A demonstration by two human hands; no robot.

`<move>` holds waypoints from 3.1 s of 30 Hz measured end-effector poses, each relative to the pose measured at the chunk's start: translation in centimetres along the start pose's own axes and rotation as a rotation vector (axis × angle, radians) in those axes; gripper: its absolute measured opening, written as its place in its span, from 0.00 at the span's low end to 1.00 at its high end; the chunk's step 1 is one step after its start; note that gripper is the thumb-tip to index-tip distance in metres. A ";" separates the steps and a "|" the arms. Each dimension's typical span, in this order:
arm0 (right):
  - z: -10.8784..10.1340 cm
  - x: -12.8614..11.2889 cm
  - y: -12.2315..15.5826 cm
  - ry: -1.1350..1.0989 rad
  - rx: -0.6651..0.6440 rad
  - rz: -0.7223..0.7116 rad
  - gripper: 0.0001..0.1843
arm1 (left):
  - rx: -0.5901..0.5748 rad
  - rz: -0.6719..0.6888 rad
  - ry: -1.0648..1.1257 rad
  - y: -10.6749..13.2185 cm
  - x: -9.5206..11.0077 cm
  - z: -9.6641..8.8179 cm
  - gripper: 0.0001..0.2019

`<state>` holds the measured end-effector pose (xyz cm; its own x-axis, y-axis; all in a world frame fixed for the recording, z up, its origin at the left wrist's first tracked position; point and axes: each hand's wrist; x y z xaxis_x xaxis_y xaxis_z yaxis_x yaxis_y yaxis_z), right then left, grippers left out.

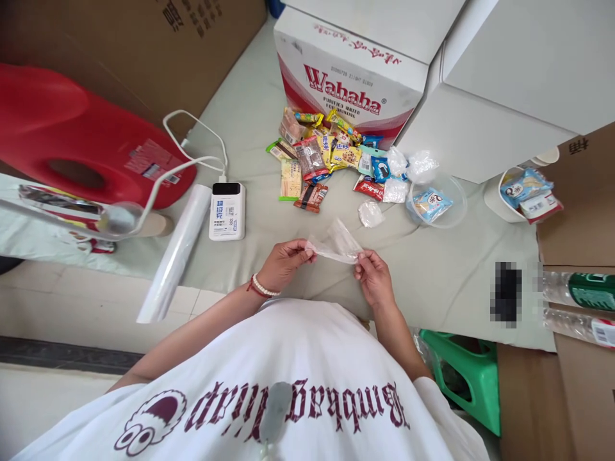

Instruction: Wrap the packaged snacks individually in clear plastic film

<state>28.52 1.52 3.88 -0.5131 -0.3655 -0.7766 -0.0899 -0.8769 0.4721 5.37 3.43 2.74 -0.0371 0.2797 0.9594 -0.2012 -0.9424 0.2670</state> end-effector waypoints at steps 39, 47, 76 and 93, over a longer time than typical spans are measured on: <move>3.7 -1.1 0.3 0.053 -0.129 -0.219 0.18 | -0.064 0.070 -0.139 -0.2 1.4 1.9 0.18; 4.5 2.0 -1.4 0.036 -0.050 -0.106 0.14 | 0.240 0.039 -0.268 -0.5 0.2 1.3 0.14; 6.7 3.6 -2.8 -0.014 -0.091 0.115 0.20 | 0.374 0.005 -0.355 0.5 -0.4 -0.6 0.13; 0.9 0.1 0.7 0.024 -0.008 0.012 0.22 | 0.398 -0.099 -0.007 1.0 0.2 -0.9 0.17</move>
<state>27.64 1.13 4.55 -0.4936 -0.3830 -0.7808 -0.0770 -0.8750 0.4779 4.26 2.74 3.09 -0.0293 0.3727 0.9275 0.1908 -0.9087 0.3712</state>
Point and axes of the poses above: each hand's wrist, its own y-axis away from the middle knuckle, its own z-axis out of the palm, x = y × z, and after that the axes turned 13 degrees about -y, right-handed
